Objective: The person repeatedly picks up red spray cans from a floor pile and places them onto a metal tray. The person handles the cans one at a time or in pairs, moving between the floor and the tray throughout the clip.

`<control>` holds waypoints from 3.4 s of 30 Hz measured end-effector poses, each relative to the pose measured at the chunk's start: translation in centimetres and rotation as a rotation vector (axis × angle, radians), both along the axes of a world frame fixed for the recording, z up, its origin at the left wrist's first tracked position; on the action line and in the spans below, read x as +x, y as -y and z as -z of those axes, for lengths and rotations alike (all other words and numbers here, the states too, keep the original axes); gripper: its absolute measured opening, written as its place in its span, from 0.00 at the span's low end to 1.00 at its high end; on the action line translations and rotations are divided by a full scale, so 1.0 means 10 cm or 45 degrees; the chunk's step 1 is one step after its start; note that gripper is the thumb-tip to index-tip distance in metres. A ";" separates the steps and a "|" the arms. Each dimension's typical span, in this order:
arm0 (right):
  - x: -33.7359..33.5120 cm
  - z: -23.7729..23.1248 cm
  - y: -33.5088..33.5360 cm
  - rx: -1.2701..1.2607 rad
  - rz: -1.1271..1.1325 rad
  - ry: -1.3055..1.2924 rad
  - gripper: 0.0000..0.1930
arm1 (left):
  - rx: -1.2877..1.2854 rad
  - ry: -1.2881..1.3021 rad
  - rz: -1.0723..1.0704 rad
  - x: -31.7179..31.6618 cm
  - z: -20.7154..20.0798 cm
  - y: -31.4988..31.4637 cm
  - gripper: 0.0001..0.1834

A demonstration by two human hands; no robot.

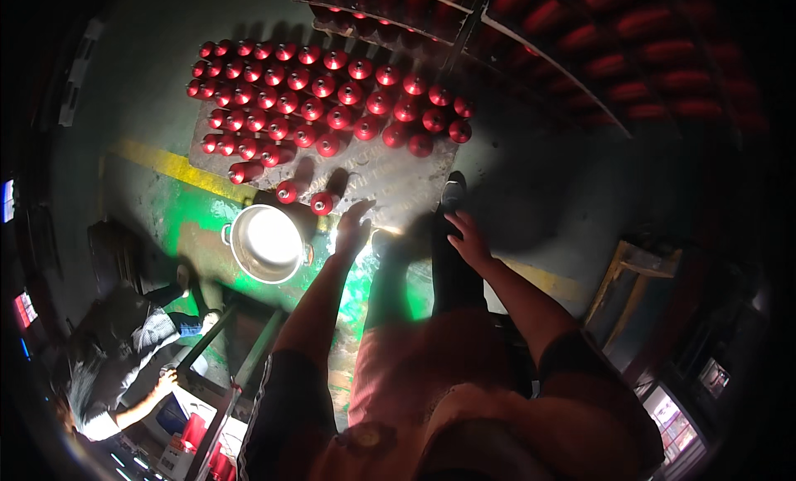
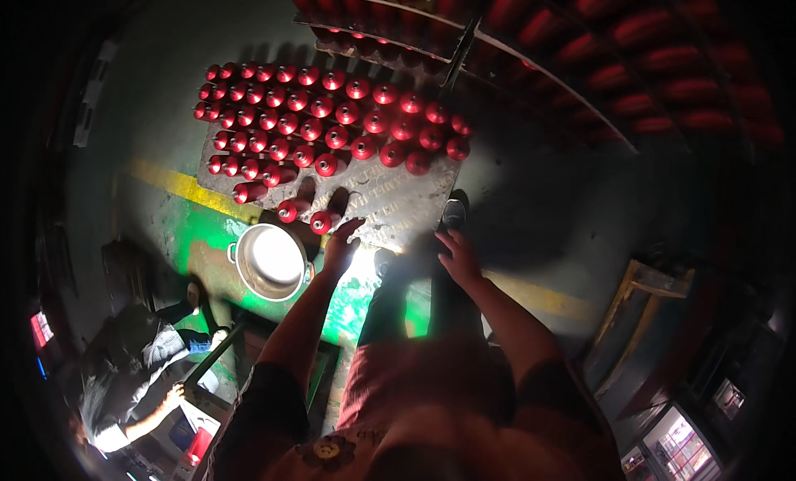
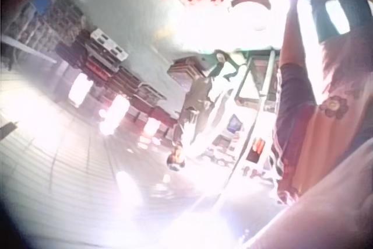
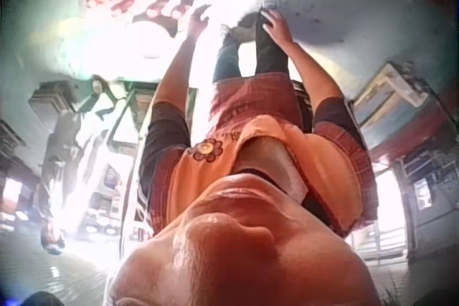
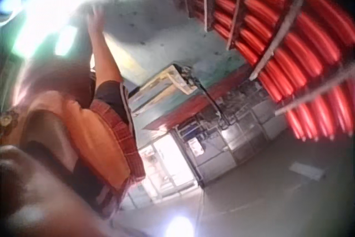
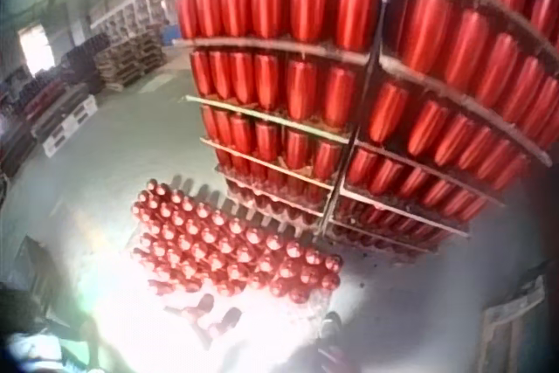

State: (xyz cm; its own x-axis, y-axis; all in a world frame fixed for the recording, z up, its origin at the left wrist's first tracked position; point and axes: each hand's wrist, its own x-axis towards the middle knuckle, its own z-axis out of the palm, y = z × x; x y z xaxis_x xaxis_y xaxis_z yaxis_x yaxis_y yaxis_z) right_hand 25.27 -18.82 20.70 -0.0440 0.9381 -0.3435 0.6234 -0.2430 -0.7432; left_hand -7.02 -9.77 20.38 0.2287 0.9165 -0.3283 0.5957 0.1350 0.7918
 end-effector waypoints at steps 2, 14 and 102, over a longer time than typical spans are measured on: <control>-0.13 0.37 -0.40 0.091 -0.093 0.097 0.31 | 0.073 -0.157 0.149 0.14 0.29 -0.19 0.32; -0.21 2.19 -2.02 0.251 -0.435 0.267 0.35 | 0.226 -0.291 -0.081 1.36 2.19 -1.48 0.28; 0.70 2.00 -2.09 0.389 0.115 0.492 0.29 | 0.529 -0.416 -0.171 0.64 2.16 -1.75 0.32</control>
State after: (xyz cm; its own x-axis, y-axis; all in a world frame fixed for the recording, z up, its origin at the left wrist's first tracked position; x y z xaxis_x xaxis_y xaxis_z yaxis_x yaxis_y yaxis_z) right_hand 32.24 2.07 0.74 0.1182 0.9926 -0.0276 0.8538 -0.1158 -0.5075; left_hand -0.61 7.76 -1.20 0.0473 0.9983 0.0335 0.8189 -0.0580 0.5710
